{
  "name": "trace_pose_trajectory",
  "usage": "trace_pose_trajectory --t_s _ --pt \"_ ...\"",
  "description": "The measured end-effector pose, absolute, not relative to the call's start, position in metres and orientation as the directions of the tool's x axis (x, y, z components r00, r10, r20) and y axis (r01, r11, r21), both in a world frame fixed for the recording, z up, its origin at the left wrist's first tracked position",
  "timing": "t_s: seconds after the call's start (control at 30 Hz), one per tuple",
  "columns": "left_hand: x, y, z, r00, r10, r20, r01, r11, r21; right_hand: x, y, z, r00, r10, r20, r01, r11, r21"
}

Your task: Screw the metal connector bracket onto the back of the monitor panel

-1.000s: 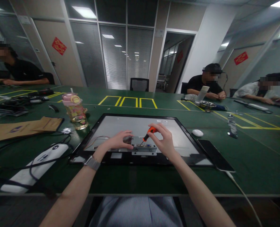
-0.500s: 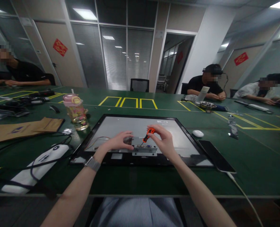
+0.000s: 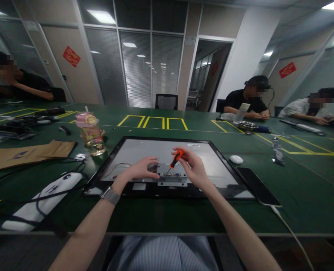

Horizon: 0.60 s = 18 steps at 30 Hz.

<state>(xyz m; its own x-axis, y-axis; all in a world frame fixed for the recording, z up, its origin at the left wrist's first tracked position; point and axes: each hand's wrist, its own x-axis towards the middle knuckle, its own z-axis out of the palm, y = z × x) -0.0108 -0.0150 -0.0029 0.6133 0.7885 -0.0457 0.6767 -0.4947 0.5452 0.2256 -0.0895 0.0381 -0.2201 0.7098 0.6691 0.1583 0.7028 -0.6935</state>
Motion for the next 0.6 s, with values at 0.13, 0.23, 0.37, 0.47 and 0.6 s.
trace_pose_trajectory --t_s 0.13,0.23,0.37,0.47,0.6 --pt "-0.010 -0.016 -0.002 0.611 0.790 -0.045 0.677 -0.492 0.548 0.224 -0.091 0.039 -0.238 0.710 0.663 0.127 0.699 -0.704" --pt "-0.009 -0.016 -0.001 0.613 0.789 -0.043 0.675 -0.495 0.547 0.225 -0.090 0.039 -0.250 0.712 0.656 0.109 0.694 -0.712" --pt "-0.010 -0.014 -0.004 0.615 0.788 -0.041 0.668 -0.493 0.557 0.228 -0.088 0.043 -0.316 0.698 0.643 0.064 0.692 -0.719" --pt "-0.012 -0.011 -0.009 0.611 0.791 -0.019 0.657 -0.494 0.570 0.226 -0.088 0.052 -0.410 0.686 0.601 0.089 0.686 -0.722" --pt "-0.014 -0.007 -0.016 0.631 0.776 0.011 0.634 -0.524 0.569 0.217 -0.087 0.064 -0.451 0.646 0.616 0.248 0.753 -0.609"
